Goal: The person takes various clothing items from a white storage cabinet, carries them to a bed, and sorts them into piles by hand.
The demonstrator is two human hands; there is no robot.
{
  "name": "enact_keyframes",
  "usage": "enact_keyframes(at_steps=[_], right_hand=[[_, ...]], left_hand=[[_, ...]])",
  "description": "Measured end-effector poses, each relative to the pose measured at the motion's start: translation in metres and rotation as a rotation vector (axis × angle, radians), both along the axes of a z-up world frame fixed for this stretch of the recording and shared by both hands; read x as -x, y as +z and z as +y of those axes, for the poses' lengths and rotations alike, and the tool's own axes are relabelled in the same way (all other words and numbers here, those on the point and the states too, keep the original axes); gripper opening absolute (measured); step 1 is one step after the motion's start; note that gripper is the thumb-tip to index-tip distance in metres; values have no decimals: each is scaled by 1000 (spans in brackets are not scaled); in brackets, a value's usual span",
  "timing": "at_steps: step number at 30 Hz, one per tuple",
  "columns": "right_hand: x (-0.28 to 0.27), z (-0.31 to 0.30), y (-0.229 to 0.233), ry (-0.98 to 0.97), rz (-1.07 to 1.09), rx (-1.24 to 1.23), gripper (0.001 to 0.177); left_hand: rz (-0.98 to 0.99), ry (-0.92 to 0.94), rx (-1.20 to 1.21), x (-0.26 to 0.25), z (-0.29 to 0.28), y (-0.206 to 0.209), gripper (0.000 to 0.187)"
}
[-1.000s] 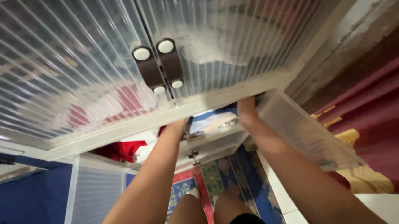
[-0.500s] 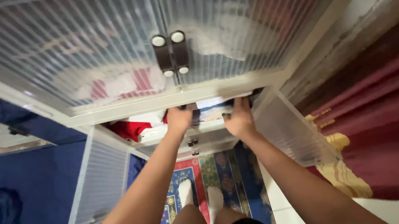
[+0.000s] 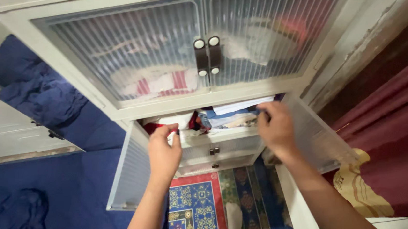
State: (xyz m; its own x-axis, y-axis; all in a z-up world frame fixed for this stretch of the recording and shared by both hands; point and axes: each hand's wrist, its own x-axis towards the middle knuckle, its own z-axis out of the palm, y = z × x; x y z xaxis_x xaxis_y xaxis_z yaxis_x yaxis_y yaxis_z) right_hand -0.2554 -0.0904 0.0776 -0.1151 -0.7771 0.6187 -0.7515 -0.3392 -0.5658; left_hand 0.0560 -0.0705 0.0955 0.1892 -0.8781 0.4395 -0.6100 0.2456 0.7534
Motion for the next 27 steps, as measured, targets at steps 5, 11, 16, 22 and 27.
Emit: enact_keyframes(at_steps=[5,11,16,22,27], right_hand=[[8,37,54,-315,156,180,27],[43,76,57,-660,353,-223,59],[53,91,30,-457,212,-790,51],[-12,65,-7,148,51,-868,49],[-53,8,-40,424,-124,-675,37]], left_hand=[[-200,155,363,-41,57,48,26],[-314,394,-35,-96,79,18,64],[-184,214,-482,-119,62,-31,53],[395,-10,-906,-71,20,-68,78],[648,-292,-906,-30,-22,-76,72]])
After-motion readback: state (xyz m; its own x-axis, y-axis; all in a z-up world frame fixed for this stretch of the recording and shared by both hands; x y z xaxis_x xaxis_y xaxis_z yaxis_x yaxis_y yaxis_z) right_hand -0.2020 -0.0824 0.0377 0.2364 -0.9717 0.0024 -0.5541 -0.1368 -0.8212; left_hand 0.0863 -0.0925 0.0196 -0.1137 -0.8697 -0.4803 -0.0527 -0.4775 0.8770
